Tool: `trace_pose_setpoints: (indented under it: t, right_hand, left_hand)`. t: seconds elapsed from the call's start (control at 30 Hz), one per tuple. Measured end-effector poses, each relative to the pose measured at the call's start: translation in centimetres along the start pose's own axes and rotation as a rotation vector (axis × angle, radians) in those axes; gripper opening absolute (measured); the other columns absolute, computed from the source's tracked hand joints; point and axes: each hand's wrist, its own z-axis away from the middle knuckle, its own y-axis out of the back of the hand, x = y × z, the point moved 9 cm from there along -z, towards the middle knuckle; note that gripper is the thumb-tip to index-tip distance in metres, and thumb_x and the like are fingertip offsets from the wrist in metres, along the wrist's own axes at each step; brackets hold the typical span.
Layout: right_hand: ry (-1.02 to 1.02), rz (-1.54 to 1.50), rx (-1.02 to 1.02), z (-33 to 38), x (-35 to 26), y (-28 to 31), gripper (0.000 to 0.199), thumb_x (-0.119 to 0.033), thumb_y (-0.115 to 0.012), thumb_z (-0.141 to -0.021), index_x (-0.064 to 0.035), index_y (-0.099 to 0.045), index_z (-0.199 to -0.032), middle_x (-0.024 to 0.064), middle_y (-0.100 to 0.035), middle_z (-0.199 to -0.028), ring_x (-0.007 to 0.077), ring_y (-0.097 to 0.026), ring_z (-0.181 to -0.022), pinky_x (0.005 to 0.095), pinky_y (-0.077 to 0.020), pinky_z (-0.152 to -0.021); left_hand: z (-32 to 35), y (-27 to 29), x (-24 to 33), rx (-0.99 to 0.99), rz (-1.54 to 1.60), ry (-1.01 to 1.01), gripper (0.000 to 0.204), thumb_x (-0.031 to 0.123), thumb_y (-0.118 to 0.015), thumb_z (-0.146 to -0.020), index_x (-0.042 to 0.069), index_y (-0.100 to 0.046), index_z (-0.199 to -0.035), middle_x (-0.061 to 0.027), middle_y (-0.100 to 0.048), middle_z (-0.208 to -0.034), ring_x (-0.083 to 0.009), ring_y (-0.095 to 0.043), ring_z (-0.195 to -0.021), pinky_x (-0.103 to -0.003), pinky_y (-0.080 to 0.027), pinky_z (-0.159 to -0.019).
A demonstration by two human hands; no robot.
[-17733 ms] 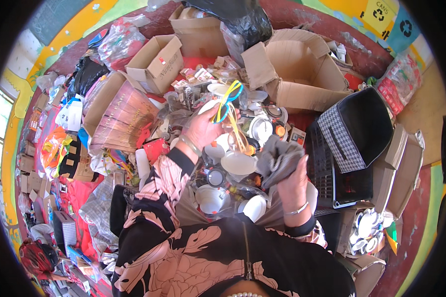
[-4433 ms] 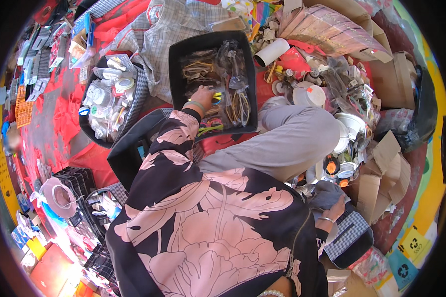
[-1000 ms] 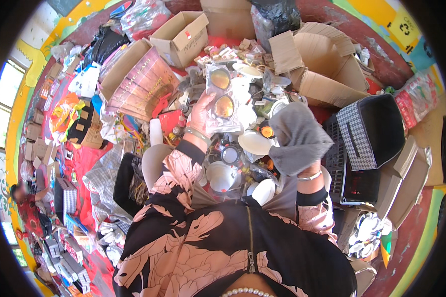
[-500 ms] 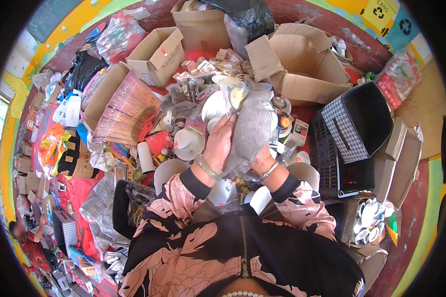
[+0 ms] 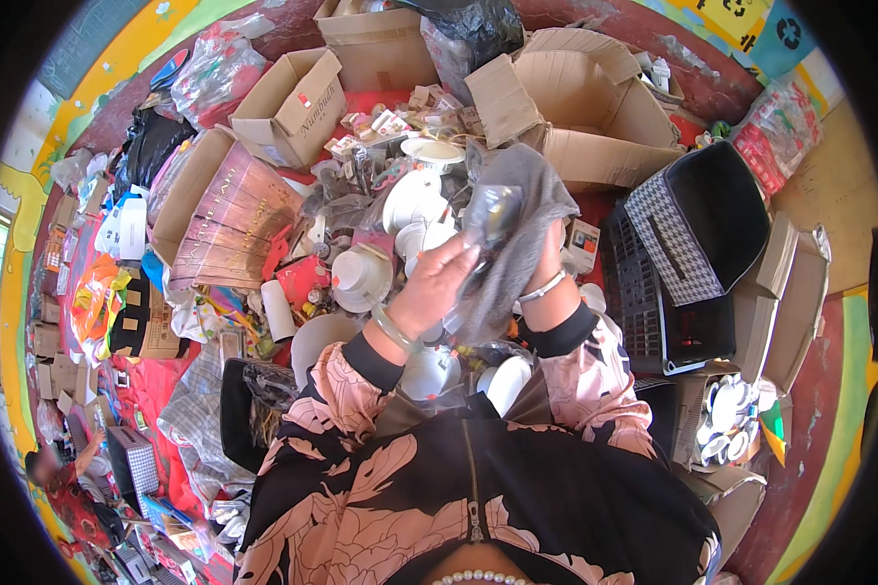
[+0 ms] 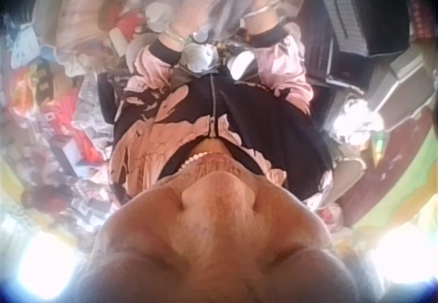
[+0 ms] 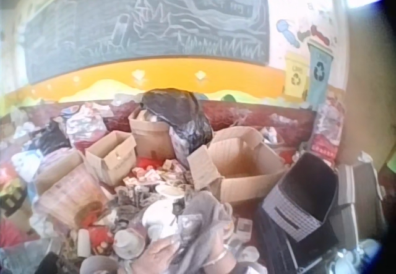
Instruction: The person sits on the floor and wipes various small items, including plastic containers, a pair of glasses, and a small white object, using a grey cloth. The person picks up each item, wipes it thoroughly, and places it into a black basket.
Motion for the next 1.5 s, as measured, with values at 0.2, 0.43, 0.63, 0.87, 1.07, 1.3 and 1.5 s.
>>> trace_pose_setpoints:
  t: [0.2, 0.43, 0.63, 0.87, 1.07, 1.3, 1.5]
  right_hand:
    - [0.221, 0.692, -0.336, -0.1, 0.8, -0.1, 0.047, -0.033, -0.043, -0.091, -0.0087, -0.036, -0.13, 0.0076, -0.042, -0.128, 0.0223, -0.039, -0.118, 0.0353, -0.0312, -0.101]
    - [0.542, 1.859, -0.512, 3.9, 10.3, -2.0, 0.051, -0.025, -0.053, -0.082, -0.0018, -0.041, -0.125, 0.0154, -0.046, -0.121, 0.0274, -0.042, -0.114, 0.0358, -0.0295, -0.101]
    - [0.505, 1.468, -0.332, 5.0, 5.4, -4.6, 0.046, -0.02, -0.048, -0.086, -0.0041, -0.038, -0.128, 0.016, -0.042, -0.127, 0.0292, -0.038, -0.12, 0.0357, -0.0301, -0.101]
    - [0.462, 1.036, -0.12, 2.0, 1.3, -2.5, 0.039, -0.018, -0.049, -0.087, -0.0031, -0.044, -0.123, 0.0128, -0.05, -0.119, 0.0255, -0.047, -0.111, 0.0345, -0.0378, -0.094]
    - [-0.098, -0.102, -0.161, 1.0, -0.2, -1.9, 0.038, -0.028, -0.05, -0.086, -0.0024, -0.049, -0.115, 0.0107, -0.058, -0.098, 0.0199, -0.058, -0.082, 0.0318, -0.0509, -0.069]
    - [-0.291, -0.797, -0.122, 3.5, 13.5, -2.3, 0.032, -0.019, -0.04, -0.09, -0.0041, -0.045, -0.119, 0.0123, -0.052, -0.113, 0.023, -0.05, -0.102, 0.0346, -0.0394, -0.093]
    - [0.191, 1.36, -0.752, 10.8, 11.1, -7.0, 0.044, -0.011, -0.042, -0.079, 0.0079, -0.045, -0.118, 0.0266, -0.046, -0.119, 0.0387, -0.043, -0.114, 0.0426, -0.0324, -0.101]
  left_hand:
    - [-1.7, 3.6, 0.8, 0.18, 0.81, 0.107, 0.032, 0.02, -0.048, -0.091, 0.001, -0.047, -0.117, -0.01, -0.058, -0.104, -0.0204, -0.06, -0.091, -0.033, -0.05, -0.079]
    - [-1.8, 5.5, -0.2, 0.367, 0.732, 0.054, 0.033, 0.023, -0.046, -0.092, 0.003, -0.046, -0.119, -0.0071, -0.056, -0.11, -0.0196, -0.057, -0.097, -0.033, -0.045, -0.086]
    - [-0.3, 2.4, -1.4, 0.415, 0.537, 0.193, 0.034, 0.019, -0.044, -0.094, 0.001, -0.047, -0.121, -0.006, -0.055, -0.112, -0.0131, -0.053, -0.099, -0.025, -0.042, -0.087]
    - [-0.5, 0.1, -1.0, 0.041, 0.082, -0.028, 0.03, 0.005, -0.041, -0.091, -0.002, -0.047, -0.12, -0.0087, -0.055, -0.111, -0.0168, -0.052, -0.102, -0.026, -0.04, -0.089]
    - [-0.2, -1.7, 0.1, -0.102, -0.335, -0.136, 0.022, 0.008, -0.044, -0.091, -0.002, -0.051, -0.109, -0.0084, -0.056, -0.098, -0.0162, -0.053, -0.092, -0.026, -0.041, -0.081]
    - [-1.9, 4.6, -3.7, 0.291, 0.513, 0.139, 0.028, 0.023, -0.041, -0.094, 0.001, -0.05, -0.11, -0.0077, -0.058, -0.1, -0.0168, -0.057, -0.09, -0.031, -0.047, -0.077]
    - [-2.0, 9.2, -3.5, 0.486, 0.614, 0.05, 0.025, 0.02, -0.041, -0.094, 0.002, -0.05, -0.11, -0.0068, -0.057, -0.098, -0.0166, -0.057, -0.088, -0.03, -0.046, -0.079]
